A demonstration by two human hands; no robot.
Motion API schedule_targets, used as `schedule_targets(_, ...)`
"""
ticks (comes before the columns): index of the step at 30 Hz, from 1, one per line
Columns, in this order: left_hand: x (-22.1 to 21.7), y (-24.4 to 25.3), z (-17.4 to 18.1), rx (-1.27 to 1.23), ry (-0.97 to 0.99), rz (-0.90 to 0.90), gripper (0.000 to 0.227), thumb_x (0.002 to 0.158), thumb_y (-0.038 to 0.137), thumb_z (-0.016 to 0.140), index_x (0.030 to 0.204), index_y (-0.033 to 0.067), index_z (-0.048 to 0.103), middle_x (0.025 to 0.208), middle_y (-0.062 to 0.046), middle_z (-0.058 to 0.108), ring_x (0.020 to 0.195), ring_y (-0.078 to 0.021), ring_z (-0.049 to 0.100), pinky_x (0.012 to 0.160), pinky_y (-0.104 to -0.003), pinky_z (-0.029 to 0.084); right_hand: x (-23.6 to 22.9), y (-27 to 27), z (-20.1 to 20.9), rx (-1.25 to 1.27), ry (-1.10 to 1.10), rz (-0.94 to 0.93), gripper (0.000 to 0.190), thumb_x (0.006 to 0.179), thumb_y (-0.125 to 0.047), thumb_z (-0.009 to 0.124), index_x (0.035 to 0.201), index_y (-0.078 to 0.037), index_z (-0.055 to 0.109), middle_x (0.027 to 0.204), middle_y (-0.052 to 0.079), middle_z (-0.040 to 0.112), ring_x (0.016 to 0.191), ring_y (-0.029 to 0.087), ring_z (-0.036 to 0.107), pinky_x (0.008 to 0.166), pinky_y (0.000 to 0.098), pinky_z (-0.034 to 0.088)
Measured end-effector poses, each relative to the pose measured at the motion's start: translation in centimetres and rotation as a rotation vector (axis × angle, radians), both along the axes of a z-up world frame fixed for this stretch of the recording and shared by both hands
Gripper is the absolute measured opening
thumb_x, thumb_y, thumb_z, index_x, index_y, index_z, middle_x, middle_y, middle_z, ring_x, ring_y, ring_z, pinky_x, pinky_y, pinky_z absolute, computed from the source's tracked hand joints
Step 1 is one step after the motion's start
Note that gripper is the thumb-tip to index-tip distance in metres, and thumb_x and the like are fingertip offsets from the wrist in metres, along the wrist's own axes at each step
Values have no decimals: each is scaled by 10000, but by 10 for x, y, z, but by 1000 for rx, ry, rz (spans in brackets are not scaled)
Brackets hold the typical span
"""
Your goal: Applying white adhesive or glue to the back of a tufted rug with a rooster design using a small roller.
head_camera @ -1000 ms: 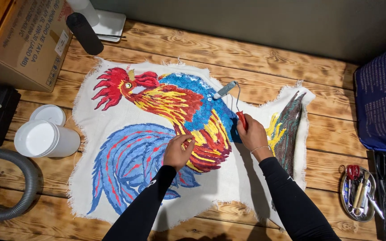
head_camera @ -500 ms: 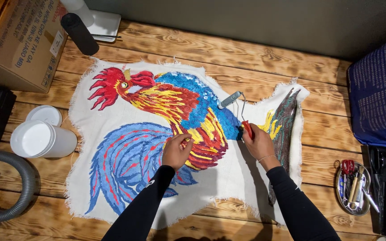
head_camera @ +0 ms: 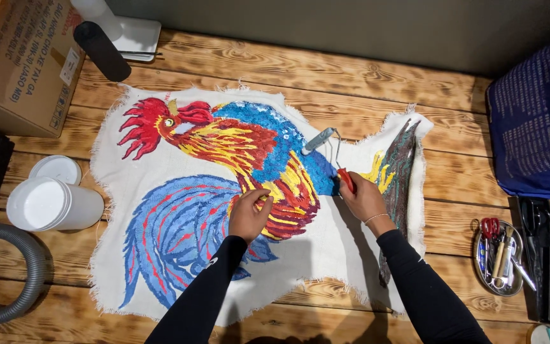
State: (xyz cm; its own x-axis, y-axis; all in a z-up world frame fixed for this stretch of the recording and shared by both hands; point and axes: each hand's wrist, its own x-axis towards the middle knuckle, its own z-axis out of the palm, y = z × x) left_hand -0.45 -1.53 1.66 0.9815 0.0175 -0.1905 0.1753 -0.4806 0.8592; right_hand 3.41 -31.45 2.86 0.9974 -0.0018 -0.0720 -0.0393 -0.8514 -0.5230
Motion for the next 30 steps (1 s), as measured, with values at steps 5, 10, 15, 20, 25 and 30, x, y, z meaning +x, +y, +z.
schedule_targets(5, -2, 2, -21, -22, -128, -7, 323, 932, 285, 680, 1138, 44, 739, 1114, -133, 731, 998, -270, 707, 866, -367, 543, -22, -22, -1, 4, 5, -27, 341, 954, -310, 620, 1087, -4, 691, 719, 223, 653, 601, 362, 635, 612, 448, 503)
schedule_targets(10, -1, -7, -20, -35, -192, -19, 311, 926, 282, 684, 1117, 45, 746, 1116, -137, 740, 1029, -282, 711, 891, -370, 544, -45, -31, 6, 40, 10, -62, 372, 933, -307, 620, 1137, -3, 685, 693, 218, 625, 569, 355, 620, 597, 440, 501)
schedule_targets(15, -2, -16, -17, -34, -169, -38, 309, 931, 290, 688, 1109, 45, 746, 1088, -140, 745, 1015, -286, 719, 892, -376, 545, -59, -39, 2, 28, 61, -81, 394, 939, -333, 614, 1104, 16, 696, 676, 204, 617, 561, 328, 616, 599, 434, 496)
schedule_targets(20, -3, -15, -17, -45, -190, -44, 313, 934, 292, 684, 1112, 41, 744, 1094, -141, 742, 1015, -280, 723, 889, -374, 548, -48, -25, 5, 1, 148, -86, 398, 951, -343, 605, 1114, 8, 697, 657, 211, 615, 557, 331, 616, 613, 434, 501)
schedule_targets(25, -4, -9, -14, -25, -179, -18, 322, 930, 288, 691, 1127, 40, 746, 1115, -146, 739, 1023, -281, 717, 896, -372, 545, -22, 0, 1, 70, 71, -17, 376, 931, -314, 606, 1124, -2, 686, 658, 208, 618, 554, 347, 605, 600, 443, 494)
schedule_targets(30, -5, 3, -8, -28, -150, 24, 325, 924, 287, 687, 1128, 40, 744, 1101, -144, 734, 996, -272, 714, 873, -366, 549, 4, 25, -3, 97, 5, 39, 320, 950, -303, 606, 1007, 7, 664, 699, 250, 627, 618, 409, 616, 634, 462, 497)
